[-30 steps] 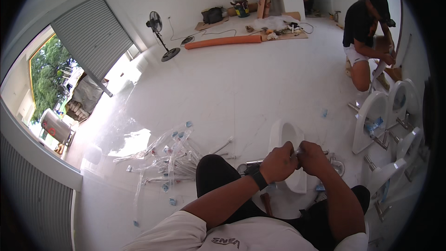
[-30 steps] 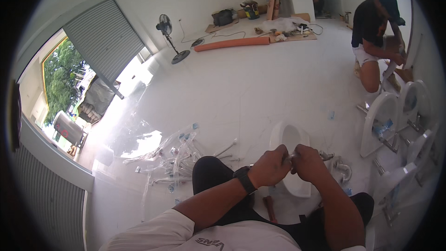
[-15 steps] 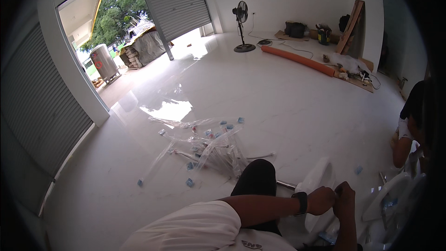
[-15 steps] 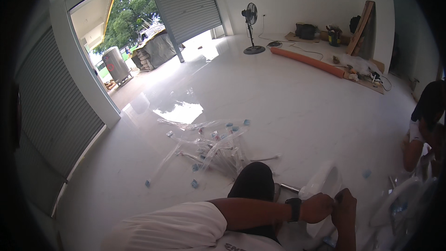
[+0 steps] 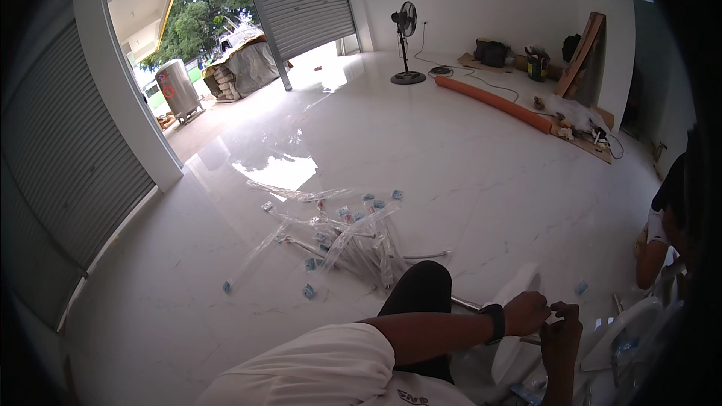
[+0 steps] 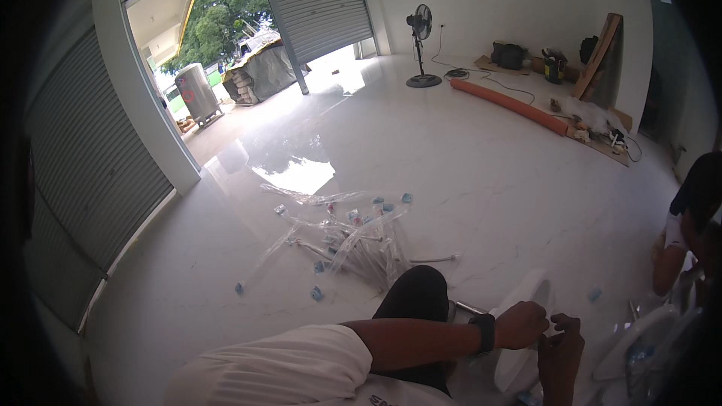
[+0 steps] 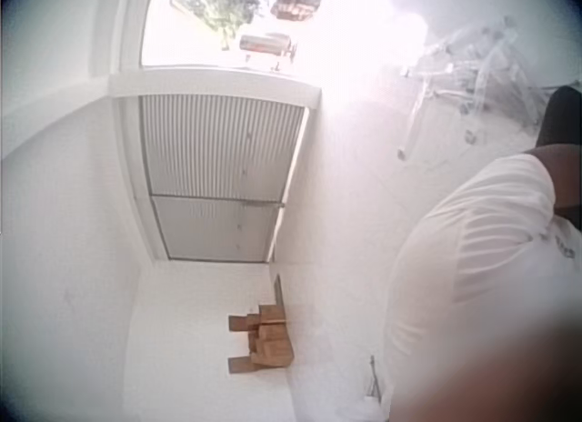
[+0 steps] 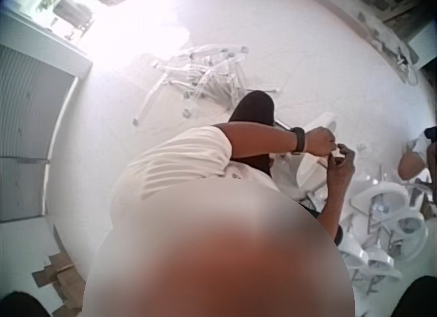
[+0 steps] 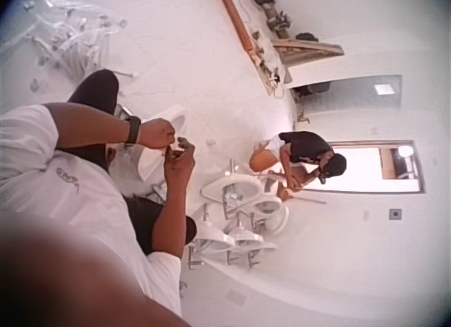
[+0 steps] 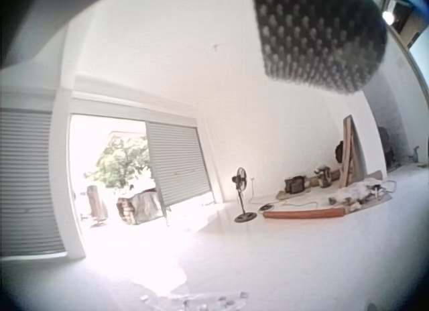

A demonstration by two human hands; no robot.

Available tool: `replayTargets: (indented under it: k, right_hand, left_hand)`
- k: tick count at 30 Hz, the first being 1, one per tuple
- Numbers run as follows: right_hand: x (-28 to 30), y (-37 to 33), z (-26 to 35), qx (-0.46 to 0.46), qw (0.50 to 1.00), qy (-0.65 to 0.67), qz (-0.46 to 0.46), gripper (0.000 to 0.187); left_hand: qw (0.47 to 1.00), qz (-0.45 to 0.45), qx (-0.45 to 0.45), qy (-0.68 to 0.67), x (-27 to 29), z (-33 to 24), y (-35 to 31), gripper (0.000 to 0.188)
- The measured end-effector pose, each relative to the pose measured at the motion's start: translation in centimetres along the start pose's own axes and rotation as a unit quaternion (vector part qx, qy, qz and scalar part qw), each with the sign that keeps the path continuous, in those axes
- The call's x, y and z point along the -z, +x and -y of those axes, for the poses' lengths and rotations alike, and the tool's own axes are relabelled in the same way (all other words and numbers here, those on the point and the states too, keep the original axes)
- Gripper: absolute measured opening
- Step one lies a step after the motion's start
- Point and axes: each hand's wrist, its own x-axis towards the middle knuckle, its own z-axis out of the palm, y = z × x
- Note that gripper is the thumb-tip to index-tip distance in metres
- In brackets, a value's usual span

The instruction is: The person assembles a white ceramic sink by inserting a metal stand, attaching a faucet, and connecting flexible water supply hoses. They handle multiple sinks and plumbing parts on the floor, then place the assembled unit aside.

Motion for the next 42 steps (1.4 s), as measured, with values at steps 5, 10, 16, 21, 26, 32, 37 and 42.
replayTargets:
  k: [5,10,16,21,26,32,37,42]
  right_hand:
    - [1.2,0.0,-0.7,0.055,0.993,-0.050,0.092,0.028]
    - [1.6,0.1,-2.2,0.166,0.981,-0.065,0.082,0.015]
    - [0.5,-0.1,-3.6,0.111,0.978,-0.142,0.100,0.006]
    - [0.1,-0.1,-4.8,0.074,0.974,-0.174,0.127,0.007]
    - [-0.4,-0.5,-5.0,0.038,0.979,-0.188,0.074,0.011]
    - [-0.6,-0.5,-4.1,0.060,0.981,-0.180,0.029,0.009]
    - [0.4,-0.3,-2.7,-0.039,0.992,-0.021,0.116,0.022]
    - [2.2,-0.1,-2.1,-0.140,0.977,0.099,0.126,0.022]
  left_hand:
    - [0.999,0.008,0.013,0.034,-0.8,-0.2,-1.2,0.028]
    - [0.997,-0.043,-0.041,0.054,-2.1,0.7,-1.3,0.025]
    - [0.994,0.009,-0.054,0.099,-2.6,1.1,-0.5,0.021]
    - [0.996,-0.023,-0.071,0.050,-2.6,0.0,-1.4,0.017]
    - [0.988,-0.001,-0.100,0.120,-2.5,-0.7,-1.5,0.013]
    - [0.988,-0.016,-0.095,0.120,-2.7,-1.1,-1.9,0.012]
    - [0.993,-0.032,-0.107,0.050,-2.3,-1.6,-2.1,0.013]
    - [0.992,-0.014,-0.103,-0.068,-1.6,-0.6,-2.4,0.028]
